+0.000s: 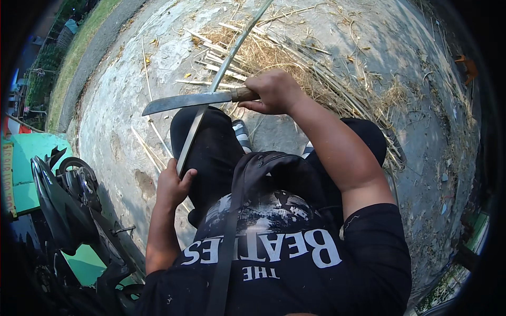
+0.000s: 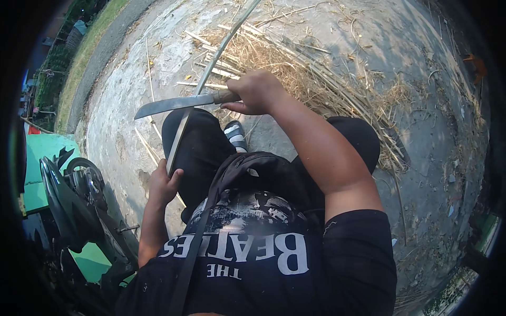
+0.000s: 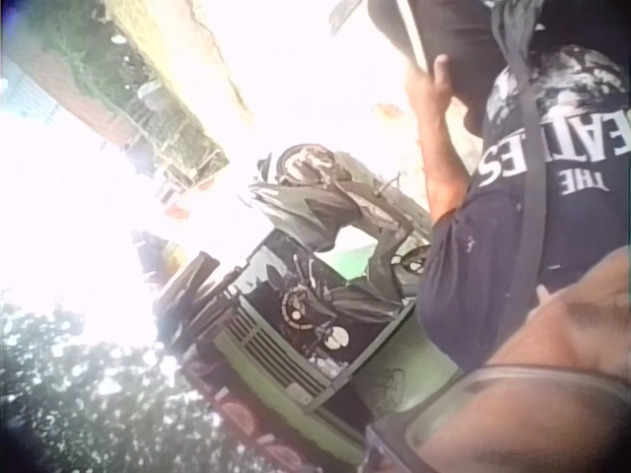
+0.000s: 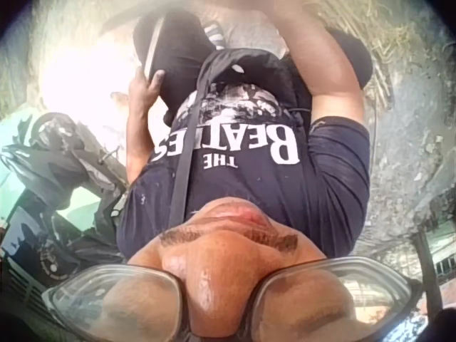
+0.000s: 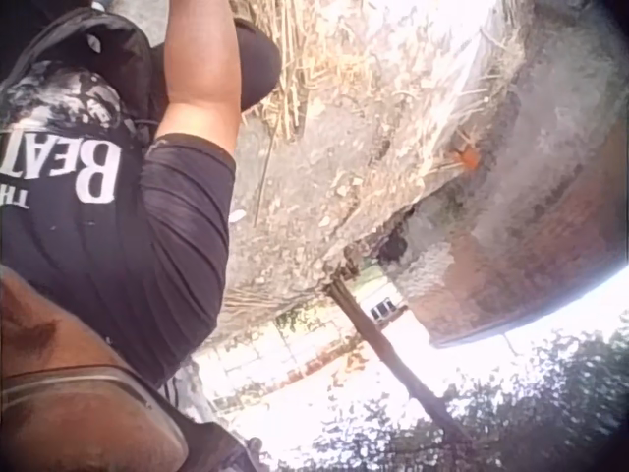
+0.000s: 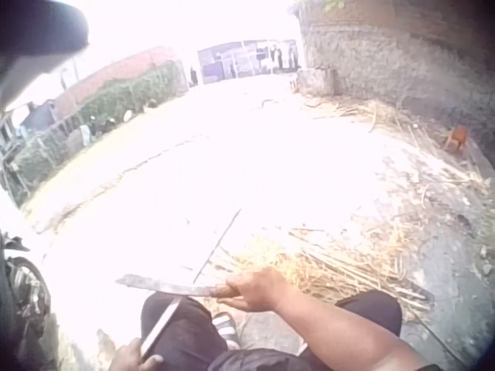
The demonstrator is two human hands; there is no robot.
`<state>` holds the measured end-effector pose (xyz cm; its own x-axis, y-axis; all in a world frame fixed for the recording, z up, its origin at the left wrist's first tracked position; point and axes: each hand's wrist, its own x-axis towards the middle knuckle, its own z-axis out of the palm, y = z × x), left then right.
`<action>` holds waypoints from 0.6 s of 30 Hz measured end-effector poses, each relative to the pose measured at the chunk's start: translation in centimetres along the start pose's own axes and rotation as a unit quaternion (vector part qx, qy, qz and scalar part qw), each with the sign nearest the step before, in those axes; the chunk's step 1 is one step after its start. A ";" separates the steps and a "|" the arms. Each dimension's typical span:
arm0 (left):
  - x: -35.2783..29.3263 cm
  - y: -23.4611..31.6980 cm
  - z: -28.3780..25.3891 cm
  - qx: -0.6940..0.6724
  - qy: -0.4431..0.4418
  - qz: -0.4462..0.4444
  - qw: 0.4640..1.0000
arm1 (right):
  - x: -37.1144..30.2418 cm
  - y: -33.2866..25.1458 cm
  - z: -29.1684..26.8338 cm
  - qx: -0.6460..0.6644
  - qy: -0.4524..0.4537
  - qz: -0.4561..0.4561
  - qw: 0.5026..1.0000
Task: The person shaves a bamboo stick using a knife, holding the stick with one hand and scraping the blade along its length with the other.
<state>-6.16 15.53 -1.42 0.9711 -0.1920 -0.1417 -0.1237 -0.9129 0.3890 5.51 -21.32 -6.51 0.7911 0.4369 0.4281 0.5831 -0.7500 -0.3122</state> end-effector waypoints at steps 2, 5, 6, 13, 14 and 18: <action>0.6 0.4 0.1 0.005 0.000 -0.002 1.000 | -0.9 1.6 0.7 0.030 -0.005 0.064 0.997; 1.3 0.0 0.3 0.022 -0.007 0.001 1.000 | -0.7 1.1 1.4 0.053 -0.003 0.087 0.995; 1.0 -0.5 0.5 -0.002 -0.002 0.008 1.000 | -0.6 0.7 1.5 0.053 -0.002 0.087 0.995; 0.0 -0.7 0.7 -0.012 0.022 0.040 0.999 | 0.4 -0.5 -0.3 -0.020 0.028 -0.052 0.998; 0.0 -0.5 0.7 -0.015 0.021 0.040 0.999 | 0.0 1.0 -0.1 0.000 0.028 -0.016 0.999; 0.8 -0.1 0.6 -0.013 0.008 0.027 1.000 | -0.4 1.2 0.0 0.021 0.026 0.058 0.998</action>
<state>-5.46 15.29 -2.08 0.9664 -0.2352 -0.1042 -0.1719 -0.8918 0.4185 5.84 -22.38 -7.06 0.8440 0.3215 0.4293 0.4961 -0.7723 -0.3969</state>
